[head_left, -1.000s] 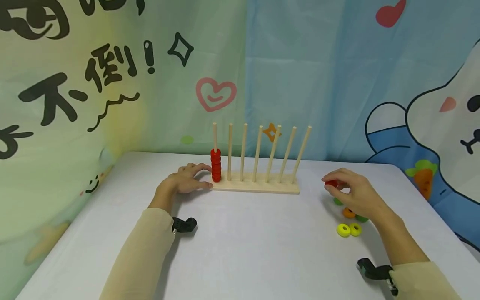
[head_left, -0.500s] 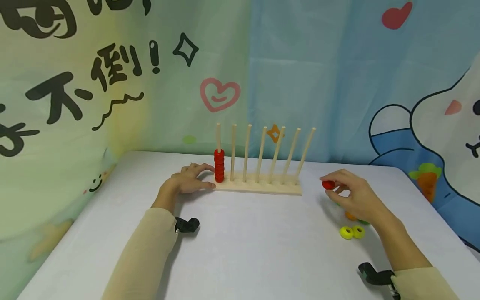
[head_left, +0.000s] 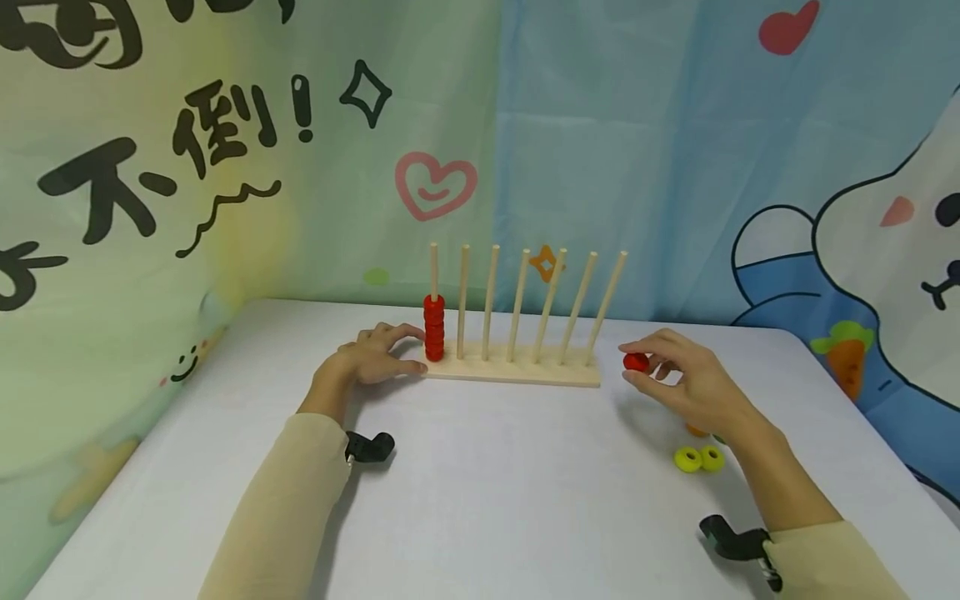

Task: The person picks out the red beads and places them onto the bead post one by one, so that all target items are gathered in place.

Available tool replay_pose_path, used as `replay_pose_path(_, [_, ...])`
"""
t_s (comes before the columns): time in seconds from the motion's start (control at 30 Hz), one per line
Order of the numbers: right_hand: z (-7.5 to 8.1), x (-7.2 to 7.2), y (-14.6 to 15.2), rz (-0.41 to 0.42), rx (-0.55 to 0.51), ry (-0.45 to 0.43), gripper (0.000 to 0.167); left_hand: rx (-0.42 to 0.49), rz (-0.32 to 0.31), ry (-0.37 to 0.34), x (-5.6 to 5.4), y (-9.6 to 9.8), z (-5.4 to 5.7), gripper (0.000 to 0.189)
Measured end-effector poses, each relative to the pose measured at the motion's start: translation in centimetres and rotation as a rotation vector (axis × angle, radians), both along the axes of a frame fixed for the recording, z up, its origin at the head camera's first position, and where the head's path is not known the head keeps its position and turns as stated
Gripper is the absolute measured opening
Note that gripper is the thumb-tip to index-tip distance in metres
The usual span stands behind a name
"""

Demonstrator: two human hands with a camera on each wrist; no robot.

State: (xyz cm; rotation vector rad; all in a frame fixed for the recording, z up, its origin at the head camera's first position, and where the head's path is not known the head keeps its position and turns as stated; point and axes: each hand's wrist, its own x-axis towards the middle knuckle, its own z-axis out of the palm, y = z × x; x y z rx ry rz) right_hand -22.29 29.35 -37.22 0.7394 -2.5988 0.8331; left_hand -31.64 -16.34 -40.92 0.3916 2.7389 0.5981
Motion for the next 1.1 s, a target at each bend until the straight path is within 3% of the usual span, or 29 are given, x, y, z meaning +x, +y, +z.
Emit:
replay_pose_path(0.63, [1.1,-0.4,-2.3,0.073,-0.027,0.032,0.039,0.005,-0.003,0.007,-0.1,0.0,0.1,0.062])
replay_pose_path(0.93, [2.6,-1.4,-3.6,0.134,0.010,0.099,0.035,0.002,-0.002,-0.002,0.0,0.0,0.1,0.064])
replay_pose_path(1.1, [3.2,-1.4,-4.5,0.142,-0.041,0.090,0.035,-0.001,0.000,-0.002,0.0,-0.1,0.0,0.064])
